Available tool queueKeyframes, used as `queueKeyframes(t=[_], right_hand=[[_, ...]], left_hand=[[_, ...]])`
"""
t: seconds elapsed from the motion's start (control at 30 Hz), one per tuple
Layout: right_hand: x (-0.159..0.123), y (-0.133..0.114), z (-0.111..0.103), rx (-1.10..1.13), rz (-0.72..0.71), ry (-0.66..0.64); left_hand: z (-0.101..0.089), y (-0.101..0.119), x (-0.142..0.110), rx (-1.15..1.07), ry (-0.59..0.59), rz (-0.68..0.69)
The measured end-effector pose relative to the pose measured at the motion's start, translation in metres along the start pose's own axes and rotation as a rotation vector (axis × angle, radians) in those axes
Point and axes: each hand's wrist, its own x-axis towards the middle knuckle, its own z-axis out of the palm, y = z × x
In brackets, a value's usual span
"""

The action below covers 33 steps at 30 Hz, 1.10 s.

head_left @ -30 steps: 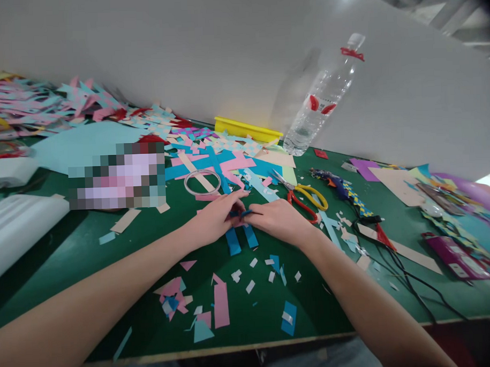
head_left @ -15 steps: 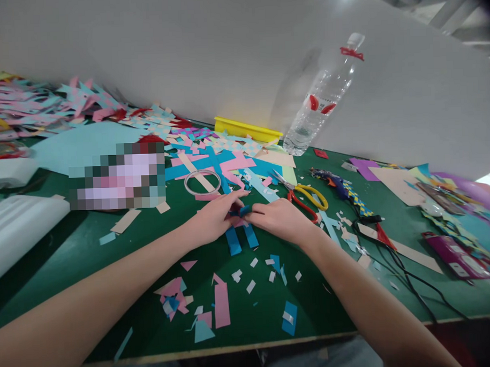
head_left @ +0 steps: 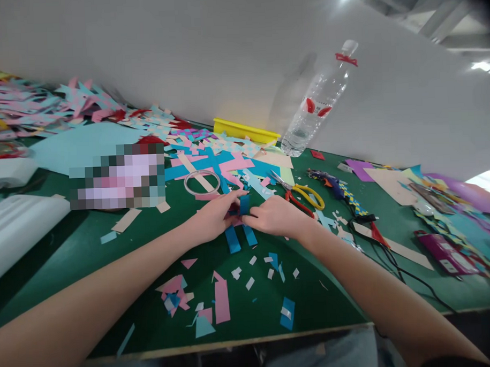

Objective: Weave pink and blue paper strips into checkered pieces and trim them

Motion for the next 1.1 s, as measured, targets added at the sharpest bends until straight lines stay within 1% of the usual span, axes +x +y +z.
queueKeyframes(t=[0.17,0.3,0.53,0.77,0.97,1.1], right_hand=[[0.004,0.002,-0.005,-0.03,-0.092,-0.006],[0.006,0.001,-0.007,-0.029,-0.129,0.0],[0.0,0.0,0.002,0.034,-0.105,0.05],[-0.007,-0.001,0.011,0.039,0.004,0.059],[-0.003,0.0,0.008,0.009,-0.048,0.108],[0.001,0.0,0.003,-0.003,-0.093,0.084]], left_hand=[[0.001,-0.001,0.0,-0.051,0.005,0.042],[0.002,-0.001,0.001,-0.089,0.006,0.058],[0.001,0.0,0.001,-0.067,-0.004,0.025],[0.0,0.001,0.002,-0.112,-0.039,0.007],[0.0,0.002,0.002,-0.049,-0.002,0.015],[0.002,0.0,0.002,-0.053,0.003,0.031]])
